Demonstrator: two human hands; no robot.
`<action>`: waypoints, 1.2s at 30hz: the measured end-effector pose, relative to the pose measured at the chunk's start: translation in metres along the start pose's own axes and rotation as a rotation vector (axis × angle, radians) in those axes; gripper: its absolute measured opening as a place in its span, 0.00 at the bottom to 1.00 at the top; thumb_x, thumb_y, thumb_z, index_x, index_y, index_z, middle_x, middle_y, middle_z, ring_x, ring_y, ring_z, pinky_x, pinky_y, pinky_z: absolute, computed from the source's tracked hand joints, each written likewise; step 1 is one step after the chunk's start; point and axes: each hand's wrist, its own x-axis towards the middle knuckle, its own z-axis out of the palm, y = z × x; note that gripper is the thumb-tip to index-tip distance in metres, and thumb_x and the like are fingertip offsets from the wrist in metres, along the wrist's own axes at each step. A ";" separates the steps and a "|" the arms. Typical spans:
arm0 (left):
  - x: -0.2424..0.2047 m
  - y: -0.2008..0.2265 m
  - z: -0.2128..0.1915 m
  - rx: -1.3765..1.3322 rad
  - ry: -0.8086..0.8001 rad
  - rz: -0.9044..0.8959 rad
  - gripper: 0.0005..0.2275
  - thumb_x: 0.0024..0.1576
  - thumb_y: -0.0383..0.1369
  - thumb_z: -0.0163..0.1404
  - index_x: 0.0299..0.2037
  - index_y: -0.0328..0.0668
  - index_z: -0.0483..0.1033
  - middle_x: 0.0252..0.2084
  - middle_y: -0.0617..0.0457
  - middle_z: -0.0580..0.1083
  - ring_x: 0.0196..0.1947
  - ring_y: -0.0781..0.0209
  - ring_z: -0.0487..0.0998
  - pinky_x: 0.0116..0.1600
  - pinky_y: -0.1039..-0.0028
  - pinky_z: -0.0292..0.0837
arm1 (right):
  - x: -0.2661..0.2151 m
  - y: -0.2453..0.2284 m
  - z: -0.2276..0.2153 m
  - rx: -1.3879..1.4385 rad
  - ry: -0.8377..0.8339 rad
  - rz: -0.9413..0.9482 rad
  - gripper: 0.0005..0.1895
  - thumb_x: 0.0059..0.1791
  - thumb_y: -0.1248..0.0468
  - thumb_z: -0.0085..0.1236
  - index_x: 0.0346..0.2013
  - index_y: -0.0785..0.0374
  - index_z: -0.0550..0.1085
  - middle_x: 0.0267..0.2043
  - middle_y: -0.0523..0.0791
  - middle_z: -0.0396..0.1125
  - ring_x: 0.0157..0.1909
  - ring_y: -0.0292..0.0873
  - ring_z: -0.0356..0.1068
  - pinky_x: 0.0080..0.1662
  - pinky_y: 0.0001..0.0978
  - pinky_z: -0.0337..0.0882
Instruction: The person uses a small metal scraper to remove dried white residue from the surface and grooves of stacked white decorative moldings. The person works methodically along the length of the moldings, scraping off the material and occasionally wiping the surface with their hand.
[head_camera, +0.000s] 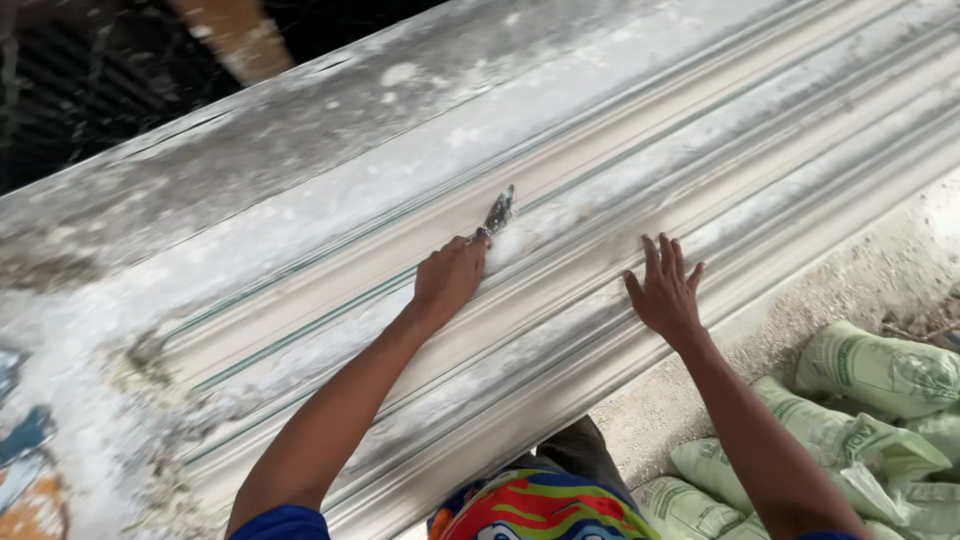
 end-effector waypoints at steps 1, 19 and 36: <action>0.014 0.015 0.001 0.007 0.006 0.013 0.18 0.69 0.43 0.33 0.63 0.58 0.74 0.57 0.46 0.74 0.47 0.32 0.81 0.50 0.41 0.78 | 0.003 0.012 -0.002 0.004 0.014 0.008 0.38 0.56 0.41 0.39 0.78 0.48 0.46 0.81 0.53 0.40 0.82 0.57 0.37 0.70 0.80 0.40; 0.333 0.363 0.069 0.041 0.144 -0.045 0.18 0.69 0.41 0.39 0.43 0.38 0.81 0.38 0.36 0.79 0.43 0.26 0.81 0.47 0.37 0.76 | 0.142 0.359 -0.022 0.136 0.160 -0.049 0.43 0.52 0.46 0.48 0.79 0.53 0.49 0.79 0.55 0.47 0.80 0.61 0.45 0.66 0.79 0.50; 0.658 0.636 0.141 0.072 0.155 0.070 0.14 0.66 0.37 0.41 0.51 0.56 0.82 0.42 0.39 0.80 0.43 0.30 0.82 0.47 0.43 0.80 | 0.283 0.621 -0.086 -0.029 0.049 -0.220 0.38 0.55 0.42 0.44 0.78 0.45 0.52 0.81 0.46 0.46 0.82 0.56 0.38 0.70 0.73 0.41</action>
